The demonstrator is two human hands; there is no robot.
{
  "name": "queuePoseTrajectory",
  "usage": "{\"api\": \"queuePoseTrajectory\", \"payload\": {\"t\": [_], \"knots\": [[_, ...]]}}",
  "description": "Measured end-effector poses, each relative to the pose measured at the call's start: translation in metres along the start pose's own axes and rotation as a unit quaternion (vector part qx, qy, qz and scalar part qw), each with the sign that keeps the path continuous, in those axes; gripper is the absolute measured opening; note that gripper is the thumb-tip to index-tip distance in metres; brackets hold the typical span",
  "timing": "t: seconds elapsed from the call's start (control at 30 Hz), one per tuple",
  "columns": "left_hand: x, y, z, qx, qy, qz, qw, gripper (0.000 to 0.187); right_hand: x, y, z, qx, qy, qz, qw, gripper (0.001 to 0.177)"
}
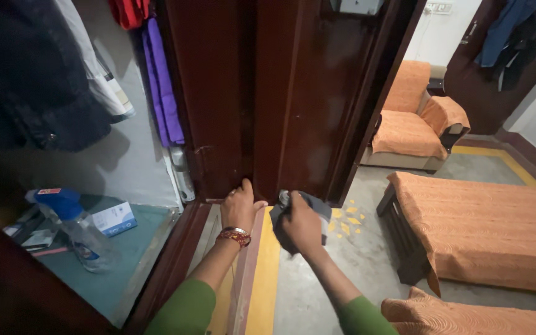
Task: The person wipes the interior and exterior surfaces of a wooden closet door using a cloth. They clean the door edges, lock area, and handle, then wipe the main door panels.
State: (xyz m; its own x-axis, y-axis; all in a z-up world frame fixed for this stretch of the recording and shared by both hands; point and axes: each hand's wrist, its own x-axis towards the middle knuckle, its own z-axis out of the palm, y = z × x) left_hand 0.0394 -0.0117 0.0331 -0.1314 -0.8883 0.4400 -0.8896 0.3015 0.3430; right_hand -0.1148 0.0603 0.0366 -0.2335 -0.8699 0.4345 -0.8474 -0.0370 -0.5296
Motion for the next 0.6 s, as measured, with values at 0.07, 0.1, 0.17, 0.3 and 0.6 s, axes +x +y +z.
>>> {"api": "queuePoseTrajectory", "payload": {"t": [0.07, 0.1, 0.17, 0.3, 0.6], "knots": [[-0.001, 0.000, 0.001, 0.006, -0.005, 0.006, 1.000, 0.064, 0.000, -0.005, 0.002, 0.004, -0.002, 0.025, 1.000, 0.043], [-0.001, -0.001, 0.000, 0.010, -0.009, 0.008, 1.000, 0.064, -0.002, -0.006, 0.003, 0.014, -0.010, 0.030, 0.999, 0.042], [0.001, 0.000, -0.001, -0.002, -0.018, 0.000, 1.000, 0.065, -0.001, -0.004, 0.004, 0.029, -0.023, 0.039, 0.999, 0.039], [-0.001, 0.001, -0.007, -0.032, -0.040, -0.019, 0.999, 0.060, 0.003, 0.002, 0.017, 0.110, -0.023, 0.015, 0.994, 0.042], [0.003, -0.003, -0.003, -0.008, -0.045, -0.016, 0.999, 0.068, 0.028, 0.065, -0.035, -0.169, -0.163, -0.109, 0.966, 0.055]]}}
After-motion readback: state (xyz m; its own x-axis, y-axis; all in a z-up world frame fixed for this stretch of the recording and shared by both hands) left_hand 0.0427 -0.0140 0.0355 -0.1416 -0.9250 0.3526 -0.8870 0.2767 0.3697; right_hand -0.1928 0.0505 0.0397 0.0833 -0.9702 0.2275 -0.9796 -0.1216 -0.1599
